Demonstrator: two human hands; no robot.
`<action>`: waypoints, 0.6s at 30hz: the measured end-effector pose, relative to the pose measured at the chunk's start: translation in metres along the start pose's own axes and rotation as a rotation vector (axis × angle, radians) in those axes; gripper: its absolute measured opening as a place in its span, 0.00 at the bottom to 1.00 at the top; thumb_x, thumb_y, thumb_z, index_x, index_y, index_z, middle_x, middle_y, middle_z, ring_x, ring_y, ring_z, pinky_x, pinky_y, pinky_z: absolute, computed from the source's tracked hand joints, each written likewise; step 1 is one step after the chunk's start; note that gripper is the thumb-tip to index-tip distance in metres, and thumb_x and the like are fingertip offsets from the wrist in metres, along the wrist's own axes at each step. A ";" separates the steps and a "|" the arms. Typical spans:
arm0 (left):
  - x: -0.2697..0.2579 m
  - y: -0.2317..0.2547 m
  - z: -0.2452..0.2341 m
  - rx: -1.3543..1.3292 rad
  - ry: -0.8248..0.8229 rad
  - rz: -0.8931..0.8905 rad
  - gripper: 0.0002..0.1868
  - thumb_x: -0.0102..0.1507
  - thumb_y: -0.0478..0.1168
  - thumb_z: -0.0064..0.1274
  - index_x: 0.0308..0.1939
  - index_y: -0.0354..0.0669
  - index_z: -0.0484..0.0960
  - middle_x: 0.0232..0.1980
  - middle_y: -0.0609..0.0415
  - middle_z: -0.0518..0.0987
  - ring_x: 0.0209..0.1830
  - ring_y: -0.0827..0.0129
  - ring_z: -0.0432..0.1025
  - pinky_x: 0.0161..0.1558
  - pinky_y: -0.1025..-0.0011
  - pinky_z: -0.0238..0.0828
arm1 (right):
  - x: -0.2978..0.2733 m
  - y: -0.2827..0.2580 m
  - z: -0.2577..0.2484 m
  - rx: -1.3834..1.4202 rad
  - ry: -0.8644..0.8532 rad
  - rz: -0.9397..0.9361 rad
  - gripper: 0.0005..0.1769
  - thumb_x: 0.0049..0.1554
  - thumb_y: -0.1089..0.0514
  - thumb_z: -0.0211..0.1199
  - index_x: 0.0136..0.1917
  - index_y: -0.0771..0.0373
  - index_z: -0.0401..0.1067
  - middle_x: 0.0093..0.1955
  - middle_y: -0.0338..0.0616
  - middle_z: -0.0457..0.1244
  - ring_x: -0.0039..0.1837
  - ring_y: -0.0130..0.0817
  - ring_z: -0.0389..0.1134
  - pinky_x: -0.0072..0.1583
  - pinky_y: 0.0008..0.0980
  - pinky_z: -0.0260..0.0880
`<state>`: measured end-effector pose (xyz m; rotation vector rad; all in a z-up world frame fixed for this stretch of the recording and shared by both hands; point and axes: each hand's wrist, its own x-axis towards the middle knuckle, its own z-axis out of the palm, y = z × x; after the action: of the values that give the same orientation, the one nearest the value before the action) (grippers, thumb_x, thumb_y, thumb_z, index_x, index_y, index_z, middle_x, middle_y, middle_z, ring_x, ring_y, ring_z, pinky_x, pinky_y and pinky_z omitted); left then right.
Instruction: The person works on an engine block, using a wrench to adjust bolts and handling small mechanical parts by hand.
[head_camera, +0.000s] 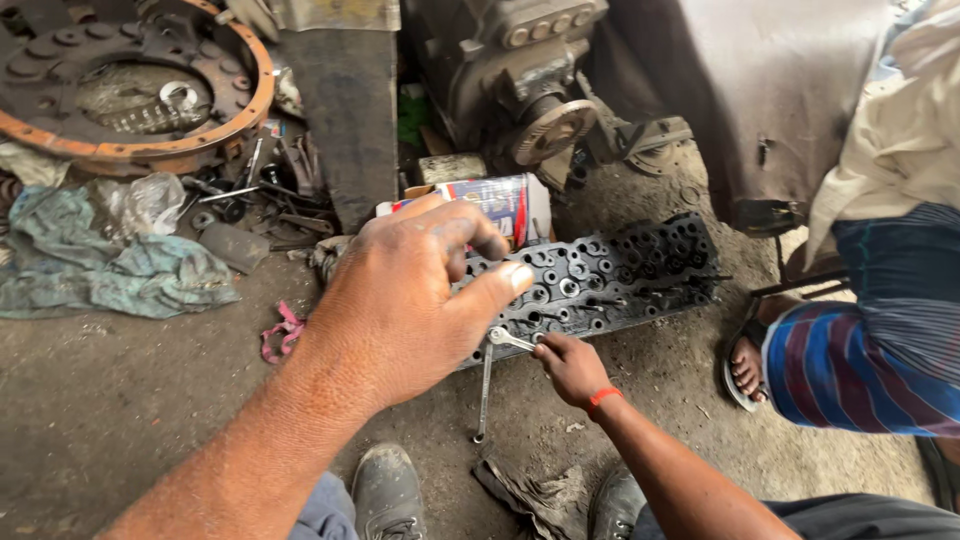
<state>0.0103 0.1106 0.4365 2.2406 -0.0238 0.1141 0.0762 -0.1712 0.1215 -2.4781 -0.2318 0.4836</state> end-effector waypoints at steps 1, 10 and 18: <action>-0.001 -0.001 -0.002 0.004 0.008 0.025 0.16 0.56 0.51 0.61 0.36 0.43 0.84 0.31 0.55 0.75 0.26 0.69 0.72 0.32 0.66 0.72 | -0.003 0.000 0.003 0.050 0.024 0.039 0.14 0.61 0.48 0.59 0.48 0.60 0.77 0.37 0.47 0.68 0.40 0.40 0.69 0.47 0.38 0.69; -0.008 0.007 0.000 -0.051 -0.040 0.069 0.17 0.57 0.52 0.62 0.36 0.42 0.82 0.33 0.56 0.78 0.28 0.70 0.73 0.32 0.66 0.73 | -0.004 0.000 0.010 0.138 0.033 0.054 0.13 0.61 0.49 0.60 0.49 0.60 0.76 0.38 0.41 0.69 0.41 0.30 0.69 0.48 0.35 0.71; -0.010 0.010 0.006 -0.034 -0.045 0.077 0.15 0.56 0.50 0.62 0.36 0.43 0.84 0.32 0.54 0.78 0.30 0.67 0.74 0.34 0.65 0.72 | -0.001 -0.008 0.001 -0.020 -0.051 0.099 0.16 0.63 0.48 0.57 0.48 0.62 0.75 0.41 0.50 0.69 0.44 0.41 0.70 0.51 0.39 0.70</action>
<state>-0.0001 0.0996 0.4397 2.2080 -0.1358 0.1044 0.0746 -0.1642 0.1255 -2.5073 -0.1348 0.5894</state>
